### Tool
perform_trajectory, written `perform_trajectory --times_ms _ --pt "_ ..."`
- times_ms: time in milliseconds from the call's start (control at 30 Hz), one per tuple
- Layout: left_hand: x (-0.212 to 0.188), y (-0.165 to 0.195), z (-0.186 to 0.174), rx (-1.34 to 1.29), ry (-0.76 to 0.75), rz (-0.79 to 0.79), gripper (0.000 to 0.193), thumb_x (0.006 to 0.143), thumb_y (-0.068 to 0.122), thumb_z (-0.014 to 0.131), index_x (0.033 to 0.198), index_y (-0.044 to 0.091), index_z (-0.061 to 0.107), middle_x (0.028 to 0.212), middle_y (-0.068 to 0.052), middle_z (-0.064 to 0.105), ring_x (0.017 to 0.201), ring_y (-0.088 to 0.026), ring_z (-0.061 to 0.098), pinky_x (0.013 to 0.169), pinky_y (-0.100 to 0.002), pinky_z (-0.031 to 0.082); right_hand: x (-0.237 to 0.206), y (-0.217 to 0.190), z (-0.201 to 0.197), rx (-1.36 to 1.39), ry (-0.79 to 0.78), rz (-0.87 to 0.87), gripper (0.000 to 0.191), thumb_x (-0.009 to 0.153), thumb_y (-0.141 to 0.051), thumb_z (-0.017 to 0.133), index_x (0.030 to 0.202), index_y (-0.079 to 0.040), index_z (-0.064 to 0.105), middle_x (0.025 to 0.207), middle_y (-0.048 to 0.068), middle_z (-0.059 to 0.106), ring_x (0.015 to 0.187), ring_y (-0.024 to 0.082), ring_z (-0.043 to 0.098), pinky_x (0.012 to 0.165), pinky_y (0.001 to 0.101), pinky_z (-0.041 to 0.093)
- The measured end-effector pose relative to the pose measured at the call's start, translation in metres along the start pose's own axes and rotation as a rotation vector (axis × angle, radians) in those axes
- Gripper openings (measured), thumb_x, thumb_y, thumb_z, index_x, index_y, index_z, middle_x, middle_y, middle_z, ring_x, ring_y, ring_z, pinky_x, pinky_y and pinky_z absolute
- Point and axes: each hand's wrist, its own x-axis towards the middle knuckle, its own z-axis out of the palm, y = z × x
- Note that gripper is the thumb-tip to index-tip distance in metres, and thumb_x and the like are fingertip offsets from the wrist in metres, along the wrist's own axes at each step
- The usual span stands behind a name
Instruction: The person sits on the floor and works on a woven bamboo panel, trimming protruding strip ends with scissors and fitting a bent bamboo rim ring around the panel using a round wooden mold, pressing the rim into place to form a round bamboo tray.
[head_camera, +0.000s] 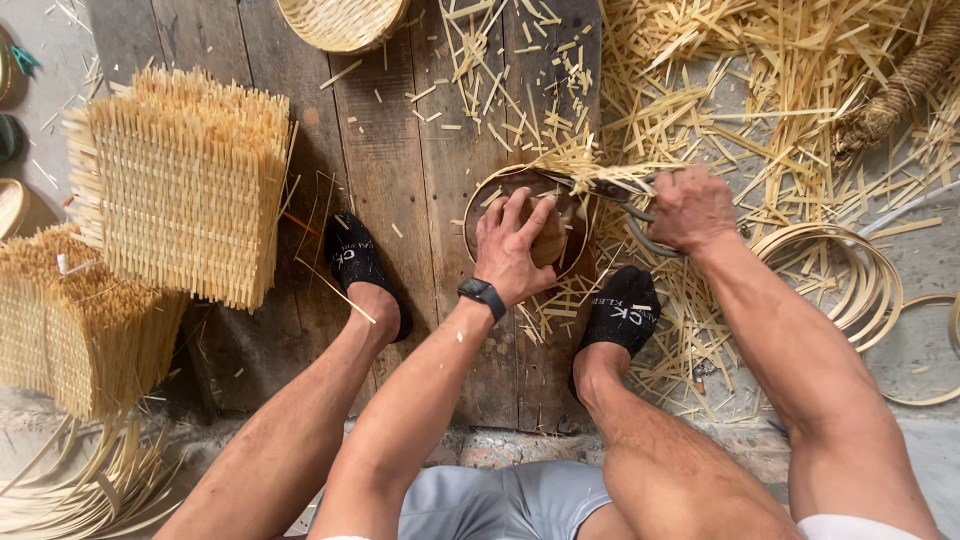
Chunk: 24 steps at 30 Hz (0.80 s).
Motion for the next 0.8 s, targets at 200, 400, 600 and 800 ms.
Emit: perform_trajectory --times_ms 200,400,600,800 --pt "0.010 0.000 -0.013 0.064 -0.177 0.097 0.102 0.050 0.021 0.086 0.145 0.030 0.048 0.149 -0.013 0.042 0.137 -0.042 0.038 0.114 -0.060 0.031 -0.003 -0.004 0.007 -0.080 0.299 -0.029 0.045 0.074 -0.051 0.071 0.076 -0.007 0.059 0.068 0.005 0.052 0.062 0.016 0.050 0.053 0.0292 0.045" --pt "0.007 0.005 -0.019 0.096 -0.212 0.048 0.107 0.044 0.024 0.090 0.141 0.029 0.046 0.146 -0.019 0.035 0.136 -0.045 0.031 0.112 -0.065 0.024 -0.005 0.000 0.006 0.058 -0.053 0.001 0.022 0.098 -0.030 0.064 0.089 -0.011 0.059 0.078 0.005 0.054 0.069 0.016 0.054 0.056 0.0315 0.047" --pt "-0.004 0.019 0.003 0.042 -0.067 -0.105 0.112 0.051 0.033 0.091 0.151 0.030 0.041 0.145 -0.020 0.036 0.135 -0.044 0.034 0.113 -0.062 0.030 -0.003 -0.003 -0.002 0.084 0.100 0.005 0.056 0.072 -0.049 0.074 0.090 0.002 0.061 0.081 0.014 0.055 0.072 0.024 0.055 0.063 0.0363 0.048" --pt "0.001 -0.001 -0.009 0.087 -0.185 0.048 0.103 0.050 0.027 0.090 0.144 0.033 0.048 0.145 -0.013 0.041 0.135 -0.046 0.035 0.112 -0.061 0.028 0.004 -0.006 -0.010 0.209 -0.365 0.168 0.019 0.095 -0.015 0.053 0.106 -0.005 0.064 0.092 0.013 0.061 0.081 0.024 0.062 0.069 0.0385 0.054"
